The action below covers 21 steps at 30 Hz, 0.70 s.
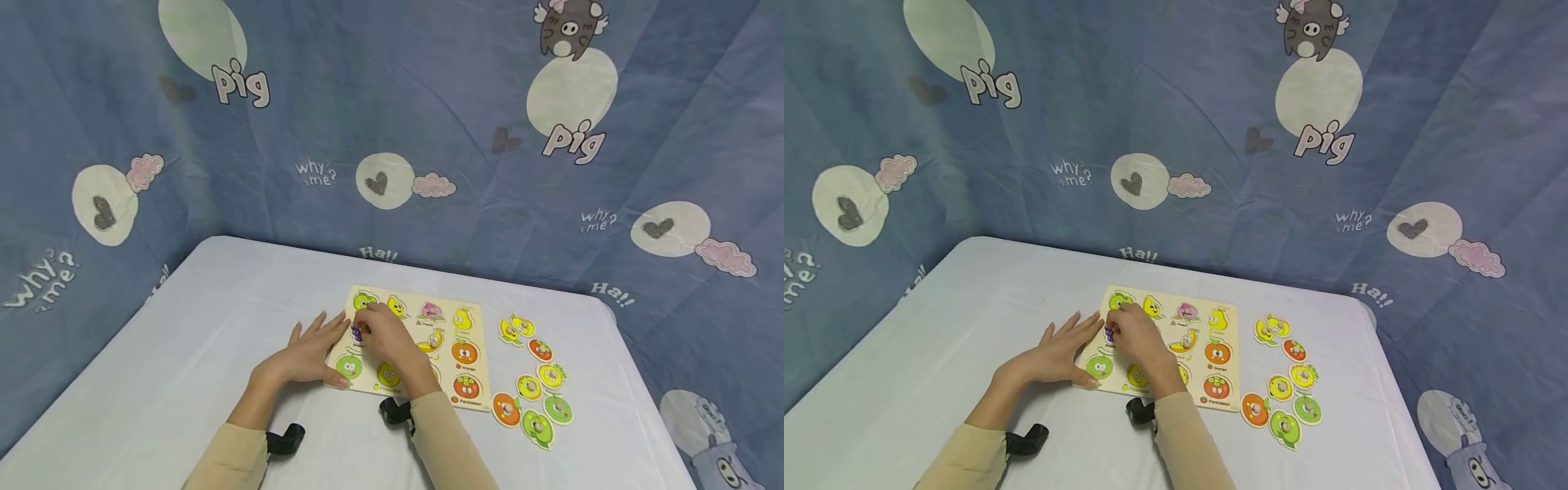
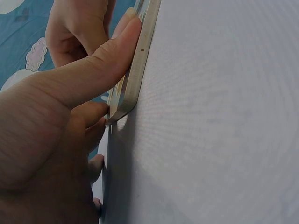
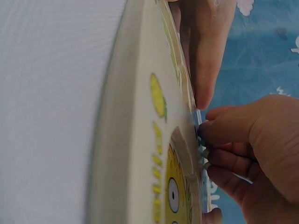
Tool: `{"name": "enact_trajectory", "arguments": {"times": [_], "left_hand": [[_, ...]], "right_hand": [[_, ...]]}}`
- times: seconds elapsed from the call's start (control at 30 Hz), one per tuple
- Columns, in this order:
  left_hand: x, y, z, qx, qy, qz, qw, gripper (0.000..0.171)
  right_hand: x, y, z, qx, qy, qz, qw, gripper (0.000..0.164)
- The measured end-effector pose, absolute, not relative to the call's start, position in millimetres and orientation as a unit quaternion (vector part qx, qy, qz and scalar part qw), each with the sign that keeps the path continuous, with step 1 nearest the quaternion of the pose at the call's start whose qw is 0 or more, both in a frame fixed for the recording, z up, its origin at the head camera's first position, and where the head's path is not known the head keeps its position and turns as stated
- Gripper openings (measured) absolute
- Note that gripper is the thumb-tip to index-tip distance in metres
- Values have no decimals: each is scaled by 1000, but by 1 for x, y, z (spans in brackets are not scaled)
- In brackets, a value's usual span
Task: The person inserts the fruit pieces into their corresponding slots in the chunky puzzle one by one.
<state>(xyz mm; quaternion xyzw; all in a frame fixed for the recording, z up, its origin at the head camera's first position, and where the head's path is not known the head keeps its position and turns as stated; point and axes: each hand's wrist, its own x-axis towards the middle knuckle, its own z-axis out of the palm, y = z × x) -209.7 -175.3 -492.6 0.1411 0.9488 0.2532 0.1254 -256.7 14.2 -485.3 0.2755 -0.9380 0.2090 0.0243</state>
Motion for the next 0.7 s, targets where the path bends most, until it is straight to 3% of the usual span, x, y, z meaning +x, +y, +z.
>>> {"name": "enact_trajectory", "arguments": {"times": [0.7], "left_hand": [[-209, -175, -493, 141, 949, 255, 122, 123]], "right_hand": [[-250, 27, -488, 282, -930, 234, 13, 18]]}}
